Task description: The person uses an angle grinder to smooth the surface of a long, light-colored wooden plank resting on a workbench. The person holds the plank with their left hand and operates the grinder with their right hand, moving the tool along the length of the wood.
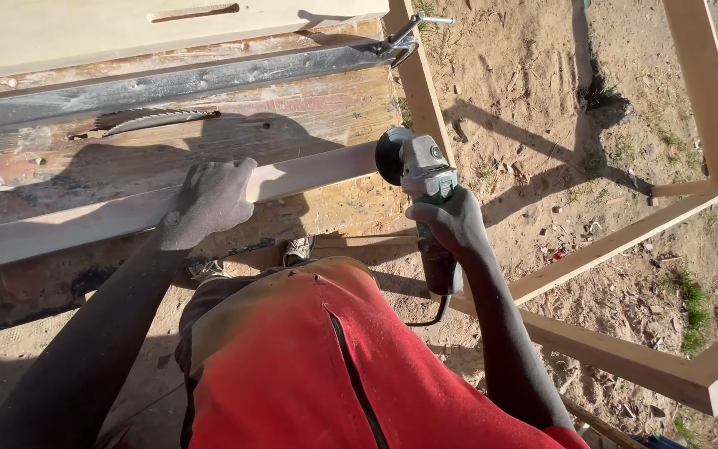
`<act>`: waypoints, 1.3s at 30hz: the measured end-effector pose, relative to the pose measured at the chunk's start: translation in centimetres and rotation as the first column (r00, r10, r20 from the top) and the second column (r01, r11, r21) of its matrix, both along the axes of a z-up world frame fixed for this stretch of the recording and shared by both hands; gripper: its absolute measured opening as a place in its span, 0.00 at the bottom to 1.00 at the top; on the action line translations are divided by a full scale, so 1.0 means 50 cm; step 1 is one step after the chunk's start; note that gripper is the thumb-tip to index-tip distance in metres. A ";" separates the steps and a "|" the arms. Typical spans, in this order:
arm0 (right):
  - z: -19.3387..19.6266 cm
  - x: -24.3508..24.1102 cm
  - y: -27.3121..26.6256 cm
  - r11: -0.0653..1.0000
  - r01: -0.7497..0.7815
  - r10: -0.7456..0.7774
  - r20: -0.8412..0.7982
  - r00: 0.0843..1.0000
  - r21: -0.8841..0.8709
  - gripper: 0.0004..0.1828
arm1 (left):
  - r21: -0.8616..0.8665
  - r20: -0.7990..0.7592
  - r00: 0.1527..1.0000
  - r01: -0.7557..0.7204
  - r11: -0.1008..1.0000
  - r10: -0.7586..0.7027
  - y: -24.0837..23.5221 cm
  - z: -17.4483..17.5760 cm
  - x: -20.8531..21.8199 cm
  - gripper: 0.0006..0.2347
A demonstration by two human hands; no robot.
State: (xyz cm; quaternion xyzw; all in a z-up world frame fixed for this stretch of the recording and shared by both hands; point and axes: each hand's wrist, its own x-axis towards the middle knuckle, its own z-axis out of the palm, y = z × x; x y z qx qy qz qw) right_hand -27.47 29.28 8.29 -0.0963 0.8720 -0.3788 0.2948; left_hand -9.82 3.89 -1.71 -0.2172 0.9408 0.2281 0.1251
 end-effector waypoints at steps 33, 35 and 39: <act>0.022 0.112 -0.182 0.843 -0.300 0.329 0.014 0.944 0.447 0.10 | -0.182 -0.172 0.976 -0.161 0.970 0.130 -0.107 -0.038 0.243 0.28; 0.027 0.104 -0.173 0.858 -0.262 0.289 0.007 0.957 0.441 0.10 | -0.185 -0.193 0.975 -0.148 0.972 0.112 -0.101 -0.031 0.248 0.28; 0.005 0.043 -0.139 0.879 -0.143 0.198 -0.075 0.977 0.455 0.15 | -0.152 -0.212 0.968 -0.169 0.974 0.134 -0.100 -0.031 0.244 0.27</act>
